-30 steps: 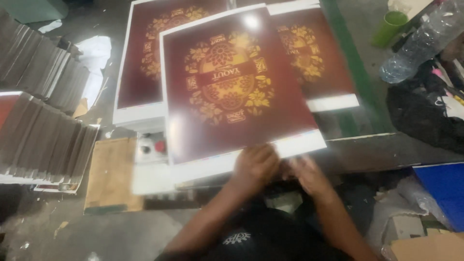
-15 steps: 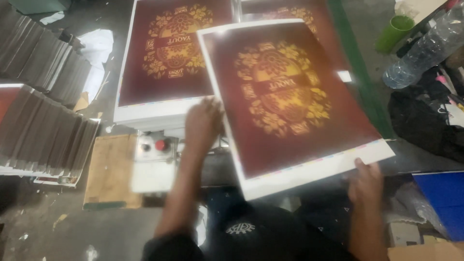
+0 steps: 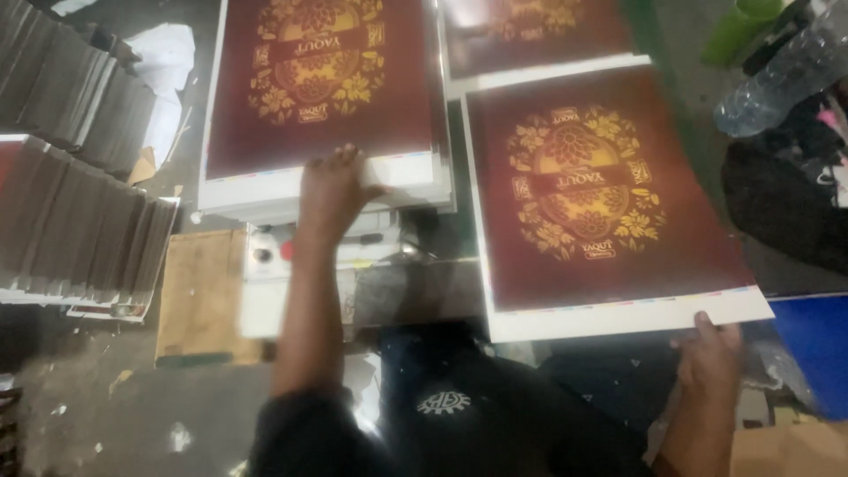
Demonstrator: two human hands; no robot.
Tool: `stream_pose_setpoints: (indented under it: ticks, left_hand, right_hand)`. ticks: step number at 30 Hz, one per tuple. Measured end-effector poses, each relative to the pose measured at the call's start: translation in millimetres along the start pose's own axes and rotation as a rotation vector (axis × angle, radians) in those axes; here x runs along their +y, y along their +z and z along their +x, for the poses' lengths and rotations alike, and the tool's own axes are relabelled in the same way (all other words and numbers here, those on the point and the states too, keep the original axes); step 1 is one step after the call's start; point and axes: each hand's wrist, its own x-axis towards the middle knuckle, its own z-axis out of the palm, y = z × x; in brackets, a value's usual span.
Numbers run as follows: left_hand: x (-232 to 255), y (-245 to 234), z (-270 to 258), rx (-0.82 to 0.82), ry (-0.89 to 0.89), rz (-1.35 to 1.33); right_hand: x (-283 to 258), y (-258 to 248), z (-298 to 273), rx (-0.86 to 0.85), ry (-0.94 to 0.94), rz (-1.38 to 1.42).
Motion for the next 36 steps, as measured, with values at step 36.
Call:
stream_pose_setpoints:
  ticks: [36]
  left_hand:
    - [-56.0,-29.9,6.9,0.14,0.287,-0.169]
  right_hand:
    - [19.2,68.5,19.9,-0.334,0.069,-0.211]
